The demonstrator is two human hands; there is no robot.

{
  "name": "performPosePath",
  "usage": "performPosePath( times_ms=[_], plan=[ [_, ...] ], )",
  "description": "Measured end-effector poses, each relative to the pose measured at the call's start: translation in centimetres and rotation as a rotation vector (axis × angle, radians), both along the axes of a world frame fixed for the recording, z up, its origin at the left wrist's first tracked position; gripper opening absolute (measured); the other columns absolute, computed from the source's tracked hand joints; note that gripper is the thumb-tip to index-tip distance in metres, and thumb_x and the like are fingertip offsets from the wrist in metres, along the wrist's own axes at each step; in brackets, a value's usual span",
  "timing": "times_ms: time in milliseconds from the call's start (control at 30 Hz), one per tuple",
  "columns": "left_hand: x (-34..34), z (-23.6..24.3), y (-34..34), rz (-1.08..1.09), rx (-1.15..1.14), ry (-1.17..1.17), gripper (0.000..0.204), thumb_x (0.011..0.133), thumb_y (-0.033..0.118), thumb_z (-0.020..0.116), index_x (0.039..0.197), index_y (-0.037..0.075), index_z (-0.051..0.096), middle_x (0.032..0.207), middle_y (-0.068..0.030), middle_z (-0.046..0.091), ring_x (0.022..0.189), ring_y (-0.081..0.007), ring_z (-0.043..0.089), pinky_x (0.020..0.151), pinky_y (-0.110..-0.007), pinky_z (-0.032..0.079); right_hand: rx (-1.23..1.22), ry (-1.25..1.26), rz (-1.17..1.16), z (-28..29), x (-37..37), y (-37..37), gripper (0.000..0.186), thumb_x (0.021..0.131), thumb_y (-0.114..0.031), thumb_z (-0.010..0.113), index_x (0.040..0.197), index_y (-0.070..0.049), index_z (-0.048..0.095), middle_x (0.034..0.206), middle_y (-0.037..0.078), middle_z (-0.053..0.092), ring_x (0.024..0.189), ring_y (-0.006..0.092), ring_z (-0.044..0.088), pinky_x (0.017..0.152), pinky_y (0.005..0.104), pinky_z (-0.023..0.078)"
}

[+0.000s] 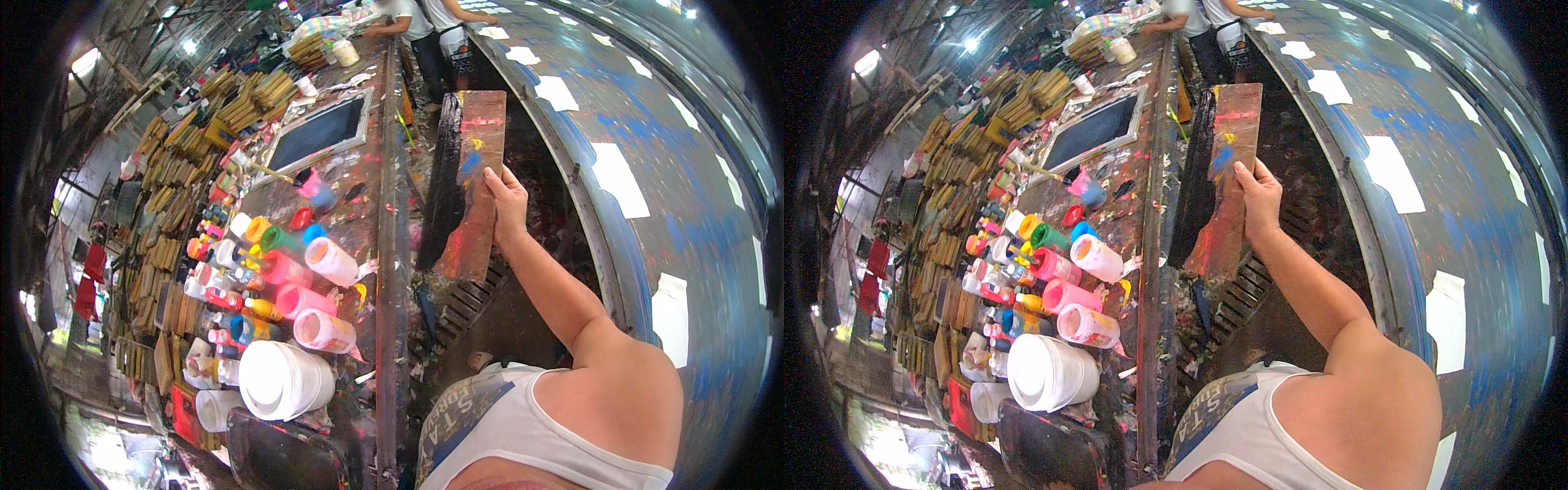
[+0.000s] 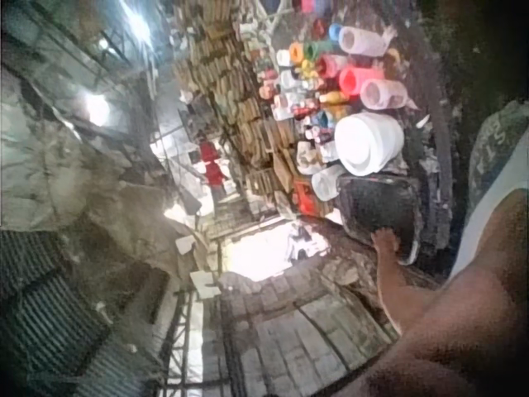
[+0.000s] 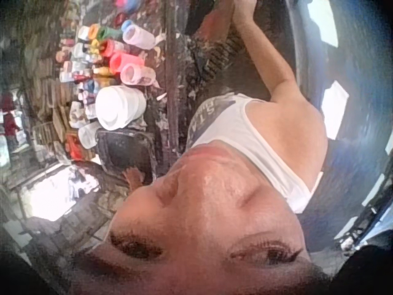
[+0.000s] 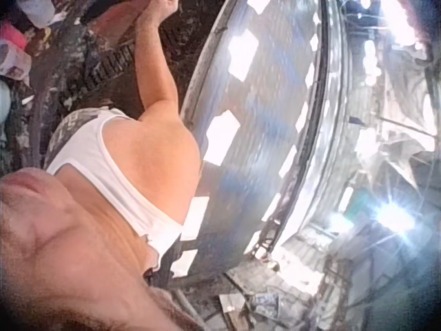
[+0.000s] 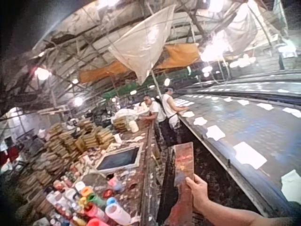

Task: The person cleans a rectangular screen printing frame with a cloth, then applies black ink to the mesh using a squeegee and a brush. They repeatedly wipe the mesh and the workbench surface with a cloth and a sponge, handling ink containers and tools throughout.

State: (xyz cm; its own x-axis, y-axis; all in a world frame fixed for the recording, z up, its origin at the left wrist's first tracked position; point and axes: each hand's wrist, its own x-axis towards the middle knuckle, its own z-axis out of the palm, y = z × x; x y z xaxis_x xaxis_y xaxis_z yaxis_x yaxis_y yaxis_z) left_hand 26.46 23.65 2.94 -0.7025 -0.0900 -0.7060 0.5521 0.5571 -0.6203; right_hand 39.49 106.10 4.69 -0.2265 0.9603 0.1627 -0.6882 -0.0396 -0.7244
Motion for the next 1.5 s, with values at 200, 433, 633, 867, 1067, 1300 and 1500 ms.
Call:
performPosePath(
  times_ms=[200, 433, 633, 867, 1067, 1300, 1500],
  plan=[
    [-3.0, -2.3, 0.8, 0.114, 0.191, 0.112, 0.069, 0.107, 0.052, 0.064, 0.161, 0.01, 0.058, 0.173, -0.0176, 0.047, 0.161, -0.0383, 0.041, 0.131, -0.064, 0.03, -0.043, 0.02, -0.017, 0.4, 1.8, 0.2, 0.026, 0.108, -0.015, 0.074, 0.132, -0.003, 0.077, 0.108, -0.002, 0.078, 0.089, 0.0066, 0.068, 0.079, 0.0262, 0.055],
    [-4.0, -2.7, 3.3, 0.203, 0.486, 0.289, 0.066, 0.107, 0.051, 0.063, 0.156, 0.006, 0.061, 0.165, -0.0209, 0.053, 0.155, -0.0403, 0.047, 0.128, -0.061, 0.035, -0.027, -0.006, -0.041, 0.9, 2.5, 0.3, 0.028, 0.109, -0.015, 0.073, 0.134, -0.003, 0.077, 0.11, -0.002, 0.078, 0.09, 0.0069, 0.069, 0.08, 0.0272, 0.056],
    [-3.9, -3.5, 3.0, 0.256, 0.647, 0.363, 0.065, 0.108, 0.051, 0.062, 0.151, 0.003, 0.064, 0.158, -0.0236, 0.058, 0.15, -0.0421, 0.052, 0.126, -0.058, 0.039, 0.012, 0.001, 0.008, 1.4, 1.4, -0.2, 0.025, 0.109, -0.015, 0.073, 0.131, -0.004, 0.078, 0.108, -0.003, 0.076, 0.088, 0.0051, 0.066, 0.079, 0.0261, 0.054],
    [-4.3, -5.2, 1.1, 0.302, 0.764, 0.424, 0.065, 0.108, 0.051, 0.061, 0.145, -0.002, 0.068, 0.15, -0.0269, 0.064, 0.144, -0.0442, 0.058, 0.124, -0.055, 0.044, 0.023, -0.034, 0.033, 1.9, -0.3, -1.5, 0.023, 0.108, -0.016, 0.074, 0.128, -0.005, 0.079, 0.105, -0.005, 0.075, 0.086, 0.0035, 0.062, 0.078, 0.0248, 0.051],
    [-3.9, -4.9, -0.5, 0.329, 0.818, 0.409, 0.065, 0.108, 0.051, 0.06, 0.141, -0.005, 0.071, 0.144, -0.0296, 0.07, 0.139, -0.046, 0.064, 0.121, -0.052, 0.048, 0.014, -0.005, 0.048, 1.8, -1.3, -1.9, 0.027, 0.109, -0.015, 0.073, 0.133, -0.004, 0.078, 0.109, -0.004, 0.077, 0.091, 0.0048, 0.066, 0.082, 0.0258, 0.054],
    [-1.0, -0.8, 3.7, 0.509, 0.764, 0.612, 0.055, 0.106, 0.043, 0.059, 0.126, -0.005, 0.078, 0.123, -0.0321, 0.077, 0.122, -0.0492, 0.072, 0.107, -0.055, 0.056, 0.004, 0.007, 0.107, 1.3, -2.0, -2.3, 0.026, 0.11, -0.014, 0.072, 0.133, -0.004, 0.077, 0.112, -0.002, 0.078, 0.092, 0.0061, 0.068, 0.082, 0.0271, 0.055],
    [-1.5, -2.7, 0.9, 0.367, 0.857, 0.52, 0.043, 0.103, 0.026, 0.065, 0.127, -0.009, 0.074, 0.116, -0.0319, 0.079, 0.116, -0.0484, 0.074, 0.102, -0.055, 0.057, 0.023, 0.02, 0.128, 0.9, -3.4, -2.7, 0.025, 0.11, -0.014, 0.072, 0.131, -0.004, 0.077, 0.111, -0.003, 0.078, 0.091, 0.005, 0.068, 0.08, 0.0261, 0.055]
  ],
)
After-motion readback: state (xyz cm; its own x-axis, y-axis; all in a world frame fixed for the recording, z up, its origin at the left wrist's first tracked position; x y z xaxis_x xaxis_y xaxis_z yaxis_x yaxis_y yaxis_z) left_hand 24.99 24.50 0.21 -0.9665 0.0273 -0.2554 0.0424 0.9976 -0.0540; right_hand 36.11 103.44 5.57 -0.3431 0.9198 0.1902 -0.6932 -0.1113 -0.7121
